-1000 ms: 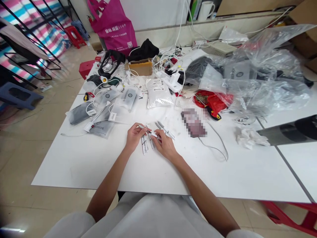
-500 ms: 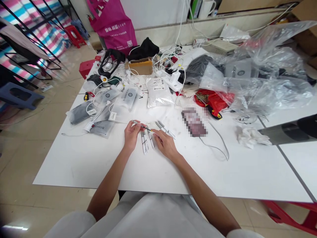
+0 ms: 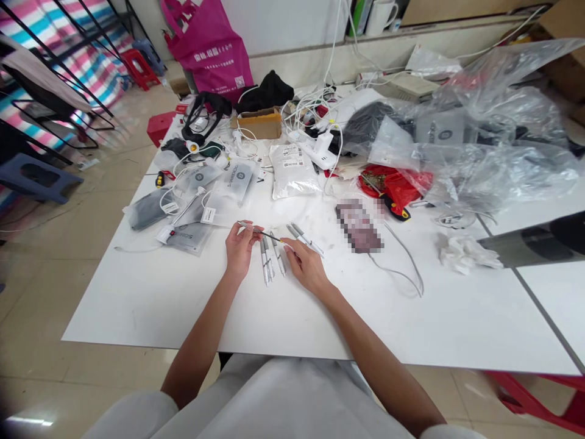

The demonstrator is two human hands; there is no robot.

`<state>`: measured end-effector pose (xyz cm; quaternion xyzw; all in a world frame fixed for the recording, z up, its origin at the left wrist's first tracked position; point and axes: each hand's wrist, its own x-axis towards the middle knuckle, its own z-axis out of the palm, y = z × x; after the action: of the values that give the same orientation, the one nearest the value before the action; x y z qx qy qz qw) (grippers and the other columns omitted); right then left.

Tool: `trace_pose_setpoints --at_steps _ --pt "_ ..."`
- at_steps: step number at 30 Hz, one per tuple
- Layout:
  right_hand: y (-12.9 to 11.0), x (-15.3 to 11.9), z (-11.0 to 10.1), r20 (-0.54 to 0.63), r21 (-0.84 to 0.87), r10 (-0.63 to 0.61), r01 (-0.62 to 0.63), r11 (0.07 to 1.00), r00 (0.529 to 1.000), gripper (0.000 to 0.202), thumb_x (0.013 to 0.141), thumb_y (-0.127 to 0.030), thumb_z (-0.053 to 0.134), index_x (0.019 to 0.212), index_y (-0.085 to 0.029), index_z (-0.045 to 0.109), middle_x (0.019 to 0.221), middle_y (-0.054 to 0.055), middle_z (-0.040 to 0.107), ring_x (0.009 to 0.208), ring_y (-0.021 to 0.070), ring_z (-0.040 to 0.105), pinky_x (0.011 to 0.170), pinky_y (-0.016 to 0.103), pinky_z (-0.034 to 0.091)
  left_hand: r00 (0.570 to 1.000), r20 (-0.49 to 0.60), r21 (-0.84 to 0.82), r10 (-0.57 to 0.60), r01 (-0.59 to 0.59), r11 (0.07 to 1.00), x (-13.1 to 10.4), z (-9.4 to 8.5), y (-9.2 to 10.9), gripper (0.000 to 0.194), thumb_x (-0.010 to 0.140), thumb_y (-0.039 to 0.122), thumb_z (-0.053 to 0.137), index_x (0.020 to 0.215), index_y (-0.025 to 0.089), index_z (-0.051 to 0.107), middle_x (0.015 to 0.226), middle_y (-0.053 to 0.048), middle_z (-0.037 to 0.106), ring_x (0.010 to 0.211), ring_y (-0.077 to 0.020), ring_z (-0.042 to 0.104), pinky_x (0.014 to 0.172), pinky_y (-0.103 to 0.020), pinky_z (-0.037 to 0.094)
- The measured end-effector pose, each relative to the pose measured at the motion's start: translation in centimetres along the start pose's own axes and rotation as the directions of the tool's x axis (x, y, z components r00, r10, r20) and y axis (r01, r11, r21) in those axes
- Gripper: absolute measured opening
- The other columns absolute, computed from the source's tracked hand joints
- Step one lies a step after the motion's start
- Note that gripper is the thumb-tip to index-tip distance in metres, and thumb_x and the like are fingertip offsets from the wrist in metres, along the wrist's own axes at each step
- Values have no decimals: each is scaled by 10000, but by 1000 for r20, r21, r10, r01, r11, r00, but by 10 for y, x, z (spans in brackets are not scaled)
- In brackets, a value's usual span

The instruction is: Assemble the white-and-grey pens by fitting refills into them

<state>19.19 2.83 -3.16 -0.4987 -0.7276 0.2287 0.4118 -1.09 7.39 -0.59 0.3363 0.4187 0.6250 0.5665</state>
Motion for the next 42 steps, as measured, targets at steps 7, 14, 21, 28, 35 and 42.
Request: trace_pose_setpoints --at_steps 7,14,21,28,35,42 --pt "-2 -2 1 41 64 105 -108 992 994 370 1107 -509 535 1368 -256 601 915 64 708 634 188 621 605 332 534 996 90 81 -21 14 997 -5 3 -1 424 876 521 884 1042 194 672 928 -64 824 759 -159 755 797 -312 594" --pt "0 -2 4 2 132 143 -142 981 990 281 1075 -539 583 1013 -267 550 778 22 650 589 179 584 553 307 467 974 221 141 -55 24 990 -11 9 -1 434 817 442 944 1082 186 715 993 -91 847 834 -188 791 884 -352 609" --pt "0 0 1 16 67 95 -96 993 995 306 1099 -539 541 1078 -251 642 819 64 701 625 206 602 596 336 468 967 244 165 -79 38 985 -13 8 -1 443 798 366 959 1137 197 728 1020 -88 851 944 -207 796 927 -355 586" --pt "1 -2 2 17 111 111 -112 987 994 297 1098 -530 561 1191 -254 618 969 87 763 684 210 659 625 351 514 939 335 251 -78 -9 968 -20 8 -4 297 851 383 915 1030 190 778 1061 -79 833 960 -208 776 889 -328 587" --pt "-1 -1 0 63 62 66 -70 996 996 274 1129 -486 498 1100 -254 642 819 45 708 659 205 633 643 342 489 948 313 310 -58 -44 950 -17 5 -7 291 846 426 912 990 191 819 1005 -54 802 914 -183 738 862 -306 570" --pt "0 -1 1 49 84 117 -121 989 992 286 1093 -534 571 1106 -250 591 866 57 719 647 200 624 591 319 467 945 321 301 -65 -37 953 -19 8 -5 292 841 422 915 956 182 794 966 -45 776 865 -173 729 828 -292 561"
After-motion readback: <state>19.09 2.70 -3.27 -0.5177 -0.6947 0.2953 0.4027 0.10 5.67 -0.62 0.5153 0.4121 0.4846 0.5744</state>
